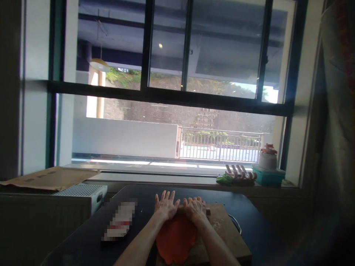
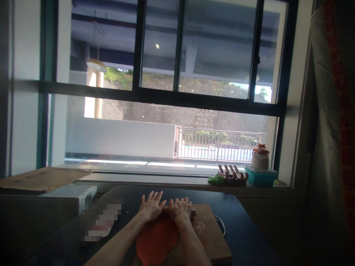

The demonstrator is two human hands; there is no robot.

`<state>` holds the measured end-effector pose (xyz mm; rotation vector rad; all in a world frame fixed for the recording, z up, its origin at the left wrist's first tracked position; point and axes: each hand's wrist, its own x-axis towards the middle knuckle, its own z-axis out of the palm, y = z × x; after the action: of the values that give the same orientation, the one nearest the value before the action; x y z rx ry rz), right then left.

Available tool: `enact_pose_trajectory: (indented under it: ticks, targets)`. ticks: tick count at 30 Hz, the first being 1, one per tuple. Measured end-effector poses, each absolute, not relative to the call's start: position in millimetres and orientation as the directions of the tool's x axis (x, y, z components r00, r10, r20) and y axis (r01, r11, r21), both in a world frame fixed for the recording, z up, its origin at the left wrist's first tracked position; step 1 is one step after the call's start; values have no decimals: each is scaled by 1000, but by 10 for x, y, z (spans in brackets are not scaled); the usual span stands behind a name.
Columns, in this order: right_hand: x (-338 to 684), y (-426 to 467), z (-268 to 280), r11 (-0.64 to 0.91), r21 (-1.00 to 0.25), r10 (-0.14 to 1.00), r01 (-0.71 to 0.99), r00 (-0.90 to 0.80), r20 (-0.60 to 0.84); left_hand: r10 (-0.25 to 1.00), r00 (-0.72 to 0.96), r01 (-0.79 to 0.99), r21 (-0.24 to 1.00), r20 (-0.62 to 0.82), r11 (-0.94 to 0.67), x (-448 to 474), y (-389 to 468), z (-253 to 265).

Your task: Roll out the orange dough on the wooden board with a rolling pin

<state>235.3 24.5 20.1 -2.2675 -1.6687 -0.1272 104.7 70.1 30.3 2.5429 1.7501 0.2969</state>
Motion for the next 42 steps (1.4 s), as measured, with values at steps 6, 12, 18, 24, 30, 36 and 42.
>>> enact_pose_trajectory:
  ticks: [6,12,18,24,30,36,42]
  targets:
    - [2404,333,258,-277,-212,927,937,319,199,934,341,925,139,109,-354,1105,867,248]
    - [2438,385,241,-289,-227,929,930,330,170,933,345,926,125,104,-356,1126,922,216]
    - [2355,195,250,-274,-217,923,937,320,214,926,350,923,117,144,-367,1056,758,224]
    - [2326,136,210,-263,-213,916,941,313,252,924,351,922,117,151,-370,1019,673,236]
    - [2377,268,261,-279,-211,928,937,319,192,929,342,925,121,144,-359,1080,817,227]
    - [2454,408,276,-277,-213,938,937,311,151,936,330,930,130,119,-344,1133,935,226]
    - [2406,298,269,-276,-217,935,936,314,167,932,338,929,115,130,-353,1091,817,249]
